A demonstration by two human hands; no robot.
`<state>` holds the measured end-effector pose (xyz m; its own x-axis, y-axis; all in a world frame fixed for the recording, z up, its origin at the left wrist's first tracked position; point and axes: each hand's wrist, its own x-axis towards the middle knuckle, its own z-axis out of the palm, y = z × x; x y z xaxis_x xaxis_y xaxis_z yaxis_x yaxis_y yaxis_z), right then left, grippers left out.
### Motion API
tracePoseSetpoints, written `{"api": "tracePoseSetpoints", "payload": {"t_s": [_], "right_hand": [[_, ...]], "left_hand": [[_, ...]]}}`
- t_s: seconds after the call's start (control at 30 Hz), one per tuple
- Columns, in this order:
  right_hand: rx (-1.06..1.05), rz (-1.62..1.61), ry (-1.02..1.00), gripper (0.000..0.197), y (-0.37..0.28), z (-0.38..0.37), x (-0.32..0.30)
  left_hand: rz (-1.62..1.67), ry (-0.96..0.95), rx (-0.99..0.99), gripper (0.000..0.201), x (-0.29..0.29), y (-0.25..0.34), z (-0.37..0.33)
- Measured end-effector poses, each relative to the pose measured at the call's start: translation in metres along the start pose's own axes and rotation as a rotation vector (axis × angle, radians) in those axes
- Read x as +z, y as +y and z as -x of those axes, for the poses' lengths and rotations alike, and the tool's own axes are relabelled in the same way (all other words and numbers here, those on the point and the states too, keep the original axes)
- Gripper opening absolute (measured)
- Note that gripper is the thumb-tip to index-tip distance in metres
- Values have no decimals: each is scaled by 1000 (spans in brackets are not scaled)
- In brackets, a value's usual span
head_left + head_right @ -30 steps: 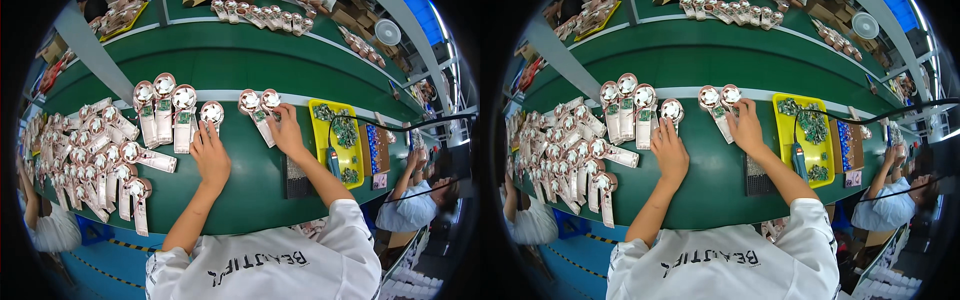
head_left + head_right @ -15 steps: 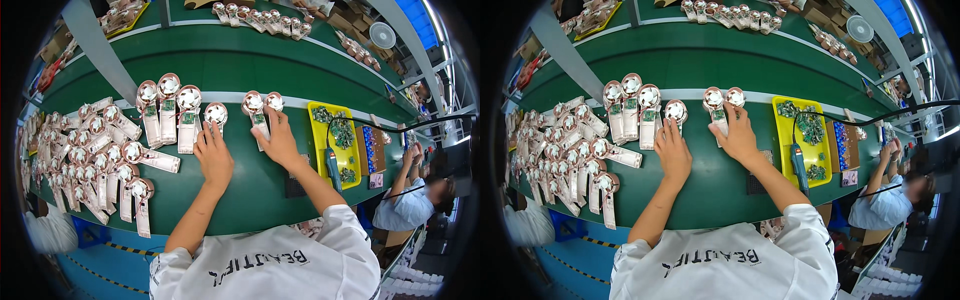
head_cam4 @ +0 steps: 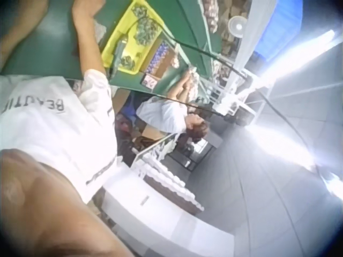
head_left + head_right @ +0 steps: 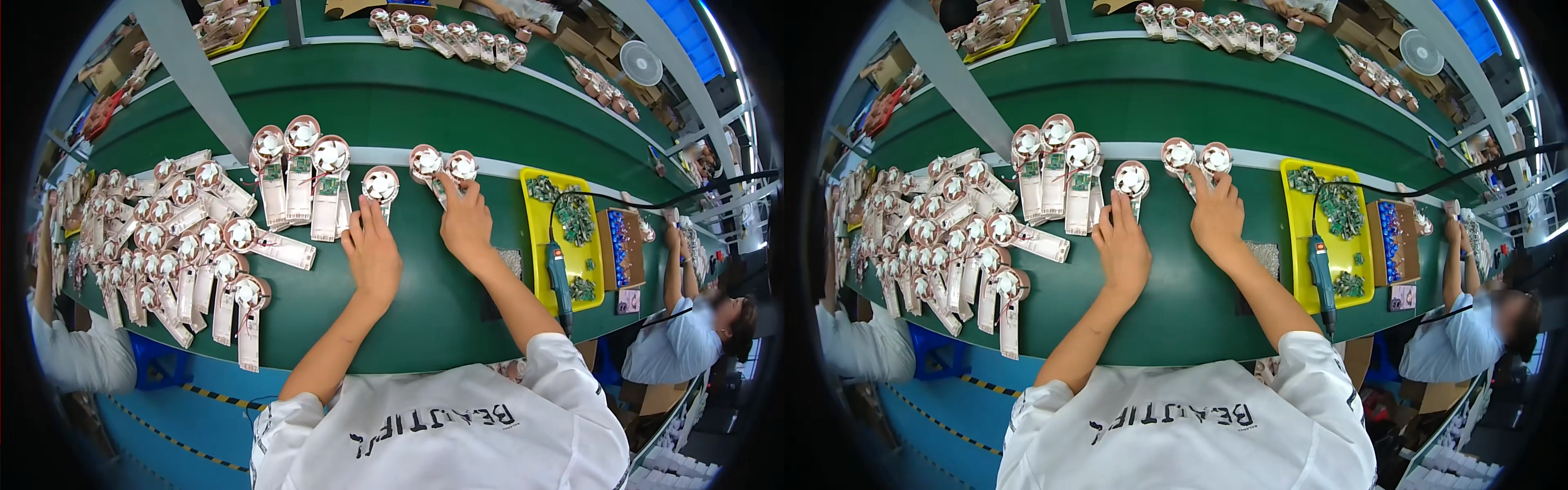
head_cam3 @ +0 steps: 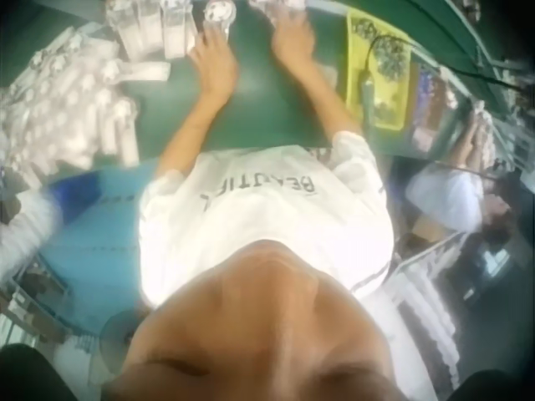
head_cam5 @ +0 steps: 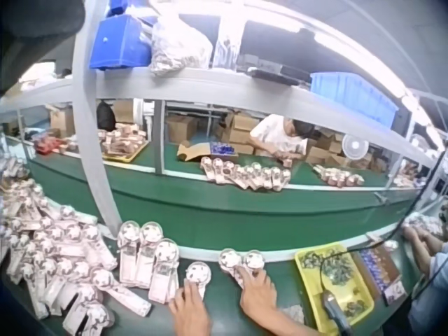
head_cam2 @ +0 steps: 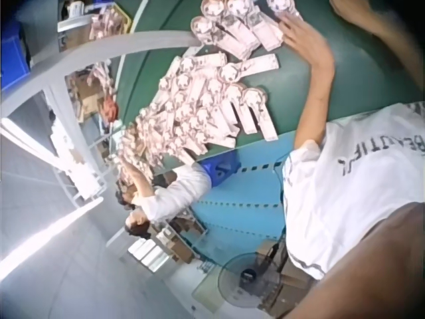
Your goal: Assembling small portable hand fans by installing circuit boards and connecting internal wiring.
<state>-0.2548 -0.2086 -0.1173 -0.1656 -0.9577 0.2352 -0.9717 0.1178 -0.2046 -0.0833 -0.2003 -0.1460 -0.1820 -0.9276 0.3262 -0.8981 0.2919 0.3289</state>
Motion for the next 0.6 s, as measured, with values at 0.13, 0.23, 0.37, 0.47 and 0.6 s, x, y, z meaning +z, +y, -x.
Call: {"api": "tracePoseSetpoints", "payload": {"t_s": [0.13,0.23,0.37,0.47,0.6], "right_hand": [[-57,120,44,69,2,1,6],[-91,101,62,67,9,-1,6],[-114,24,67,65,19,-1,-2],[-76,-58,96,64,24,-5,-11],[62,-165,147,63,37,-56,-35]], "left_hand": [[-72,-3,23,62,-6,4,1],[-80,3,40,63,-3,2,4],[-32,-7,66,67,-8,0,-1],[-64,82,89,69,-16,2,-12],[-29,233,223,68,-22,21,-63]]}}
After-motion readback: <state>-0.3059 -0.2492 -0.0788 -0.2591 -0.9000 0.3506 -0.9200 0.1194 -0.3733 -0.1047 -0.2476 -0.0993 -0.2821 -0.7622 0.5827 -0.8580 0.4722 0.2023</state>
